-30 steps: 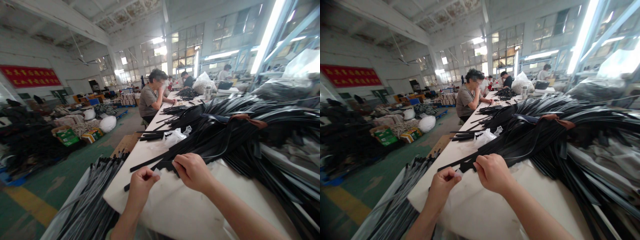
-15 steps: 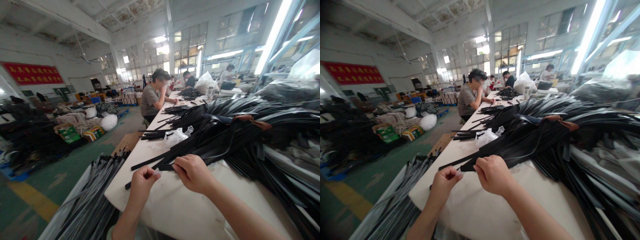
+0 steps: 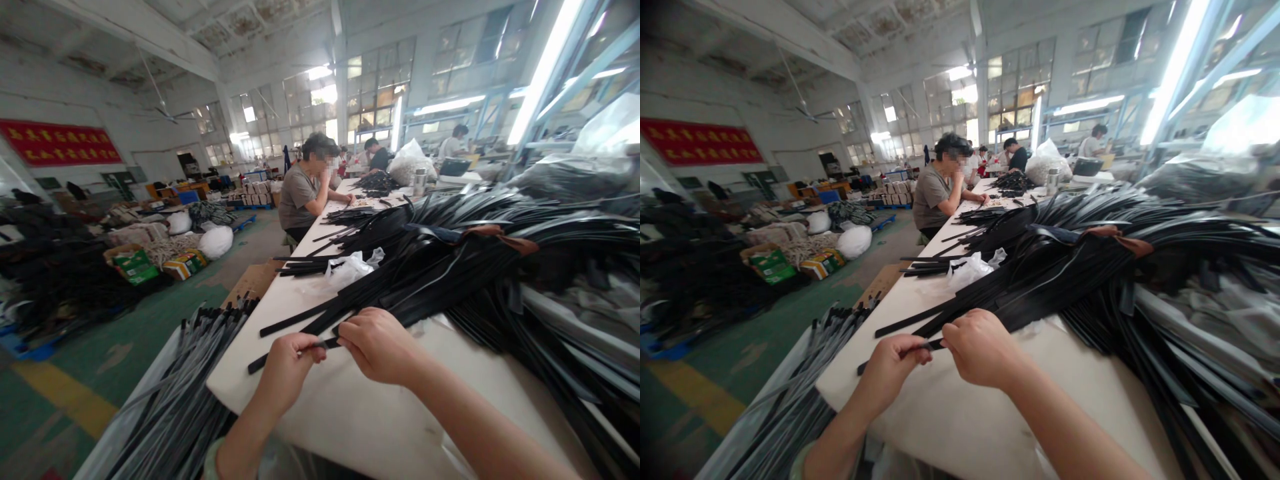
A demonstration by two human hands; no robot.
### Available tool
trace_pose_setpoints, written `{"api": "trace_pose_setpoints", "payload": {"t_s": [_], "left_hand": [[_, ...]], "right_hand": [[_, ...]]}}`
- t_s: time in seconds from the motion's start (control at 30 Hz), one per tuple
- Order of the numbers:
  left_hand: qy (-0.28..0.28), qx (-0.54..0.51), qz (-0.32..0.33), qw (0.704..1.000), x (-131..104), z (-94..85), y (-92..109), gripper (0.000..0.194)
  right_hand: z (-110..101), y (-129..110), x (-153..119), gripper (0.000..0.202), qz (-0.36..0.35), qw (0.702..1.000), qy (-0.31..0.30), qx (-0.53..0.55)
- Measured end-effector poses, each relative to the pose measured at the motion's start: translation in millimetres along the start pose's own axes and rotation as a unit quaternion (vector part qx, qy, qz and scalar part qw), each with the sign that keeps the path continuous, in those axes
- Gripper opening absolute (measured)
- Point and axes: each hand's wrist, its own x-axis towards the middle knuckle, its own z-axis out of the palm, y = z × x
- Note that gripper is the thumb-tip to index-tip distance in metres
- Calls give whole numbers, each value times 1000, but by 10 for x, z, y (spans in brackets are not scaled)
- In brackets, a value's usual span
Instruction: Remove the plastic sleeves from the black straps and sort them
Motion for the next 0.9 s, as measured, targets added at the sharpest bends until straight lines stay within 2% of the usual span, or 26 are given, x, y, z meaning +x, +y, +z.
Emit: {"api": "trace_pose_setpoints", "payload": {"t_s": [0.1, 0.2, 0.27, 0.4, 0.5, 0.6, 0.73, 0.8, 0.9], "left_hand": [[-93, 78, 11, 993, 11, -109, 91, 19], [-195, 133, 12, 972, -13, -243, 145, 23], [-225, 157, 2, 962, -28, -292, 157, 26], [-222, 158, -5, 962, -13, -219, 169, 32], [-233, 143, -1, 962, 38, -143, 171, 39], [-232, 185, -6, 955, 102, -210, 134, 39], [-191, 267, -8, 945, 149, -368, 112, 43], [-184, 272, 1, 944, 149, -350, 151, 41], [-191, 238, 22, 952, 146, -223, 219, 35]], "right_hand": [[-2, -35, 13, 18, -11, 1000, -24, -2], [4, -72, 20, 21, -31, 999, -43, -5], [15, -109, 26, 21, -46, 998, -52, -10], [63, -206, 57, 17, -59, 995, -79, -12], [93, -181, 79, 22, -42, 993, -108, 3], [62, 22, 61, 36, 12, 994, -109, 14], [27, 280, 28, 21, 73, 992, -98, -4], [70, 244, 48, 21, 65, 993, -95, 1], [166, 69, 98, 24, 19, 995, -95, 15]]}}
